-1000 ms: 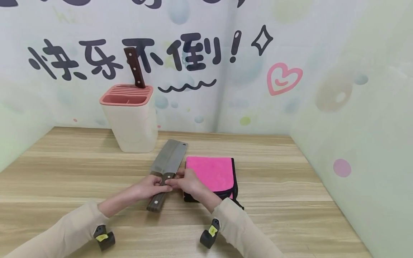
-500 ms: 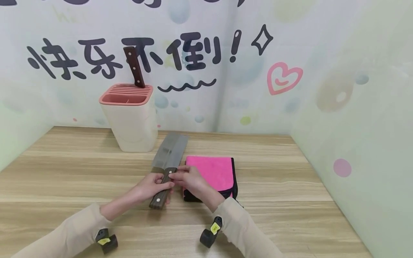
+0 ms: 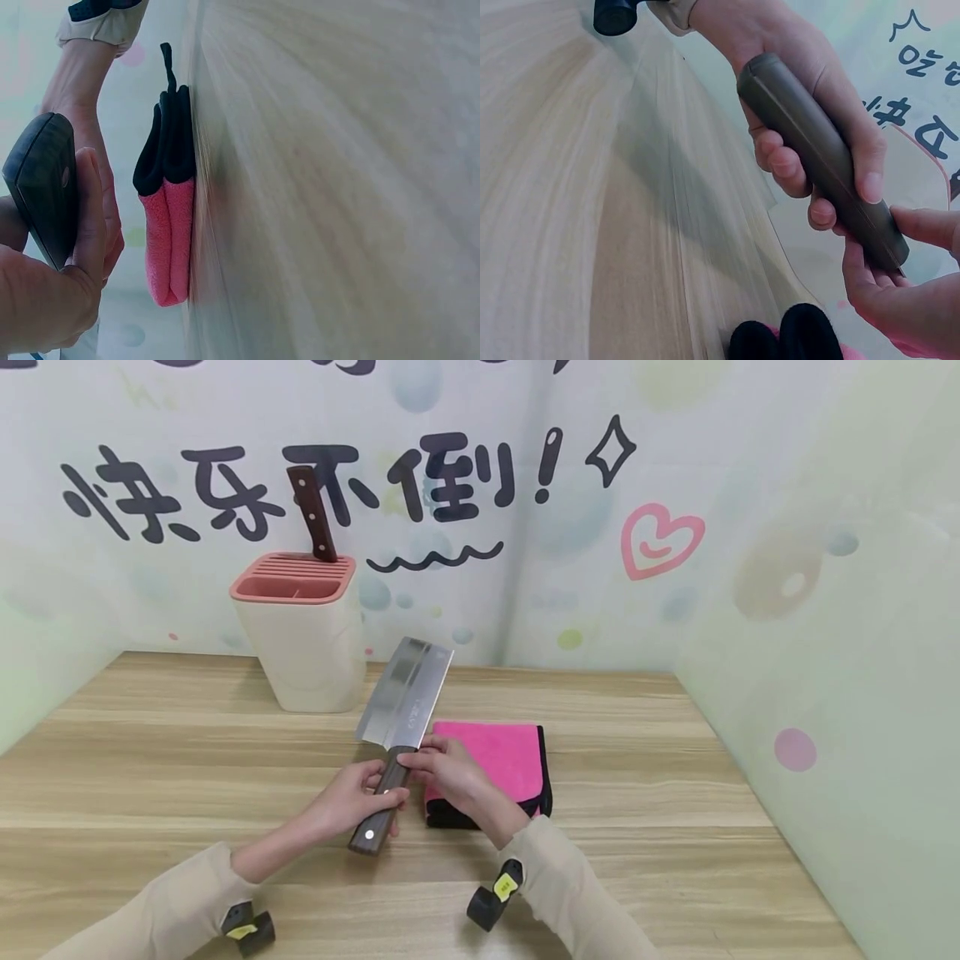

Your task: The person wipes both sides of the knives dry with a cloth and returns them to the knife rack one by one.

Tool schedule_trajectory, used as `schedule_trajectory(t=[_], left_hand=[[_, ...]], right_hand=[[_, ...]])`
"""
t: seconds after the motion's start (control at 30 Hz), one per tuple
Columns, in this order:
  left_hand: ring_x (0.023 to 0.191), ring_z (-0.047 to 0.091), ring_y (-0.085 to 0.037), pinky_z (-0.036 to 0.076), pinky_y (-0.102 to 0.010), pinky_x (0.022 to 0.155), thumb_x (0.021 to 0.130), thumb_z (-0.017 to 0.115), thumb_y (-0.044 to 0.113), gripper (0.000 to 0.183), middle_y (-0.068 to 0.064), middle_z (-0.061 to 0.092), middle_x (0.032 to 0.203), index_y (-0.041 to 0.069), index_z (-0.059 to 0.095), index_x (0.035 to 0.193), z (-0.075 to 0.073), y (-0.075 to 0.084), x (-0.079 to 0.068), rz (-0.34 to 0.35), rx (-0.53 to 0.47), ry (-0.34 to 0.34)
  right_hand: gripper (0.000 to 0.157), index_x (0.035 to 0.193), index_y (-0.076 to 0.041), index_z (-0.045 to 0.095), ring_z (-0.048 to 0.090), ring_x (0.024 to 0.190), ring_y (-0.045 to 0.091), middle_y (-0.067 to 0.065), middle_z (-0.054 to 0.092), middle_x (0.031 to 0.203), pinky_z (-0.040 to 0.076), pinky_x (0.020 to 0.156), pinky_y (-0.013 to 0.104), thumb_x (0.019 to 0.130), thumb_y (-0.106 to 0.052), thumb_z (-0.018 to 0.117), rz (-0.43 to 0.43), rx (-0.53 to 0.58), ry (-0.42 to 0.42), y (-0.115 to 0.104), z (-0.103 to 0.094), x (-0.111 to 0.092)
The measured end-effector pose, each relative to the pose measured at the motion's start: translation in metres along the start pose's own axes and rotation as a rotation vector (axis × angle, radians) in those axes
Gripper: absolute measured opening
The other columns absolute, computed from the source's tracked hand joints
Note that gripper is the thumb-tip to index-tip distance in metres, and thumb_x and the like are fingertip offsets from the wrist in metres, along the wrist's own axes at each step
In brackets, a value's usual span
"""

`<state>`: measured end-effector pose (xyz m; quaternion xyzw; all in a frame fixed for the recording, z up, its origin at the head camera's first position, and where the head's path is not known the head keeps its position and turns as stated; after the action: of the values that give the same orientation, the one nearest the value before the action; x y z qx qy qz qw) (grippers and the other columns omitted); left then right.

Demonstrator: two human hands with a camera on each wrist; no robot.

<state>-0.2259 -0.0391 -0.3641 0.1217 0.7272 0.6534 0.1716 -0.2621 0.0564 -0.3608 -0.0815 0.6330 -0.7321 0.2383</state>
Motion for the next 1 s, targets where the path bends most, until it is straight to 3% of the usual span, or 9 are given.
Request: schedule_trajectory(t=[0.27,0.6,0.87,1.0], left_hand=[[0.056,0.063,-0.025,0.054,-0.039,0.054,0.086,0.051,0.001,0.026,-0.029,0.058,0.087,-0.011,0.037,0.103,0.003,-0.002,-0.001,0.009,-0.035,-0.03],[0.057,0.059,-0.013,0.054,-0.031,0.059,0.086,0.044,0.0,0.036,-0.019,0.058,0.084,-0.011,0.028,0.116,0.011,-0.004,0.001,-0.072,-0.17,-0.084],[0.056,0.048,-0.011,0.044,-0.023,0.055,0.086,0.042,0.007,0.028,-0.005,0.048,0.071,-0.009,0.041,0.109,0.013,-0.008,0.003,-0.148,-0.152,-0.094],[0.052,0.044,-0.009,0.04,-0.02,0.051,0.091,0.042,0.012,0.024,-0.002,0.044,0.065,-0.007,0.042,0.105,0.015,-0.005,0.003,-0.13,-0.201,-0.108]], right_hand=[[0.027,0.109,0.014,0.042,0.057,0.082,0.011,0.007,0.056,0.091,0.045,0.089,0.032,0.085,0.005,0.049,-0.022,-0.017,0.036,-0.001,-0.001,-0.003],[0.016,0.097,0.007,0.047,0.057,0.079,0.011,0.001,0.06,0.083,0.046,0.082,0.033,0.083,0.002,0.053,-0.076,-0.072,0.066,-0.003,-0.001,-0.009],[0.027,0.105,0.01,0.048,0.058,0.084,0.011,0.011,0.063,0.094,0.045,0.086,0.034,0.081,0.001,0.055,-0.127,-0.145,0.098,-0.008,0.001,-0.013],[0.027,0.104,0.01,0.049,0.057,0.081,0.01,0.009,0.063,0.092,0.046,0.081,0.029,0.08,0.001,0.056,-0.153,-0.141,0.113,-0.01,0.002,-0.015]])
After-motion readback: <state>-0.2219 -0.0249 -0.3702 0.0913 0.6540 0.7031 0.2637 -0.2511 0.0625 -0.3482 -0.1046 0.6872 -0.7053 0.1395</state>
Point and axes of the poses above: each hand's wrist, its own x-axis towards the middle knuckle, its own z-axis out of the palm, y = z × x, the point moved 7 cm from there along x, towards the middle knuckle
